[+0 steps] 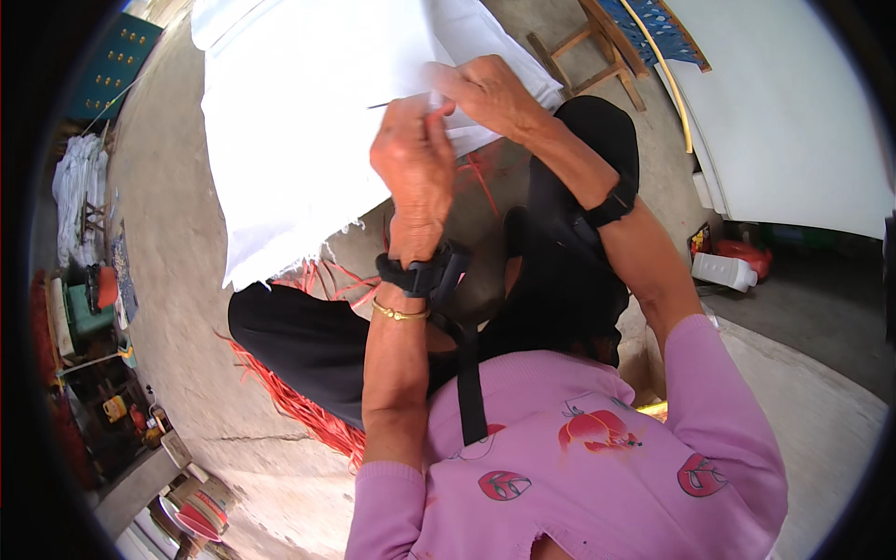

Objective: Sewing the opening of a large plastic bag by hand using a needle and plastic strips.

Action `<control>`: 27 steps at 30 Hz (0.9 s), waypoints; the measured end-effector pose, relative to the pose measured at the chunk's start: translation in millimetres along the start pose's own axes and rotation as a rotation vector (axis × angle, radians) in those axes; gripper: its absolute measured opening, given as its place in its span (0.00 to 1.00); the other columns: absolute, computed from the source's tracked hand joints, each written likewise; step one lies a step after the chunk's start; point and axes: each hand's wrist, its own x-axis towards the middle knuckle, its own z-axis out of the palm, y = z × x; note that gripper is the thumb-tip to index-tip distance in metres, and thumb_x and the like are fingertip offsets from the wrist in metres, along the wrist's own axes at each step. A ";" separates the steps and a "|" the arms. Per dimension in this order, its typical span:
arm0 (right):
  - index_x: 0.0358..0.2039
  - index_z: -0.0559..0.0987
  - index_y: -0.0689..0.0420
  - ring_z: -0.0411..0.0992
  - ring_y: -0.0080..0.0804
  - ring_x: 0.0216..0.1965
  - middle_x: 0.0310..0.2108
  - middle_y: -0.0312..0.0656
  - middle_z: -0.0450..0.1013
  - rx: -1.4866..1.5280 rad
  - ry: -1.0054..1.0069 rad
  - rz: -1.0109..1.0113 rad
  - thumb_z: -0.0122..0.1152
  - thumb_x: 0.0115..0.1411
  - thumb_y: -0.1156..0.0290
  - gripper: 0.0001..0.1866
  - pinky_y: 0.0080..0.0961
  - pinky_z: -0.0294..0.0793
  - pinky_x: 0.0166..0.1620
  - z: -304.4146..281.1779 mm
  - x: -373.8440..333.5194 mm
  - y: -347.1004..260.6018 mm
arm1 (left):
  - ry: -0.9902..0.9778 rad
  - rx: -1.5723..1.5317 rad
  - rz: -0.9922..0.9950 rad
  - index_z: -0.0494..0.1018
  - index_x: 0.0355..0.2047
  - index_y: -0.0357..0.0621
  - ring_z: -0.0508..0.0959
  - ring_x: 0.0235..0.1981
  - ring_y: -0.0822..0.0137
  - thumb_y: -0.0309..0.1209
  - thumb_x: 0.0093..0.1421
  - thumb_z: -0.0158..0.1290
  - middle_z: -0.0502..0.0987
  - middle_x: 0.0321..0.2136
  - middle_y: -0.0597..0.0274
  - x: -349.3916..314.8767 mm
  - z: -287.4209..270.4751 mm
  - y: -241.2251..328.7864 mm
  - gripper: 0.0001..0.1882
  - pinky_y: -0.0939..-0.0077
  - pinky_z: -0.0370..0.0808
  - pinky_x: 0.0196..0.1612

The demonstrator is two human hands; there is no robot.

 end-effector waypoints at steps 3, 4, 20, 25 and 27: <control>0.10 0.73 0.63 0.63 0.24 0.13 0.06 0.37 0.62 0.077 0.019 0.008 0.56 0.52 0.47 0.30 0.26 0.61 0.19 1.0 3.6 -4.6 | 0.033 0.056 0.044 0.74 0.32 0.41 0.73 0.20 0.64 0.21 0.49 0.55 0.74 0.24 0.59 -1.2 -10.4 7.6 0.08 0.75 0.71 0.26; 0.10 0.73 0.63 0.63 0.24 0.13 0.06 0.37 0.62 0.078 0.016 0.008 0.56 0.52 0.47 0.30 0.26 0.61 0.19 -1.1 3.9 -5.0 | 0.007 0.139 0.001 0.72 0.33 0.44 0.74 0.23 0.59 0.21 0.48 0.55 0.74 0.26 0.59 -2.2 -19.2 7.9 0.10 0.70 0.72 0.27; 0.09 0.74 0.58 0.62 0.34 0.09 0.06 0.41 0.63 -0.297 -0.065 -0.343 0.56 0.54 0.50 0.26 0.32 0.59 0.17 6.6 17.6 -8.7 | 0.265 0.395 0.045 0.71 0.27 0.47 0.73 0.19 0.58 0.21 0.43 0.55 0.72 0.23 0.60 12.3 -39.2 2.8 0.10 0.69 0.70 0.20; 0.10 0.70 0.63 0.56 0.26 0.11 0.07 0.40 0.59 0.175 0.042 -0.254 0.54 0.57 0.49 0.30 0.29 0.57 0.18 49.5 20.9 -20.0 | 0.137 0.354 0.091 0.69 0.30 0.47 0.73 0.20 0.57 0.23 0.43 0.55 0.71 0.28 0.60 1.6 -31.9 -2.3 0.12 0.68 0.69 0.20; 0.10 0.67 0.66 0.53 0.20 0.14 0.07 0.37 0.53 0.311 -0.017 -0.035 0.56 0.55 0.52 0.29 0.27 0.56 0.18 42.2 13.4 -24.7 | 0.151 0.446 -0.016 0.73 0.33 0.49 0.76 0.25 0.57 0.23 0.45 0.56 0.74 0.26 0.64 -3.1 -50.9 -11.6 0.13 0.69 0.73 0.27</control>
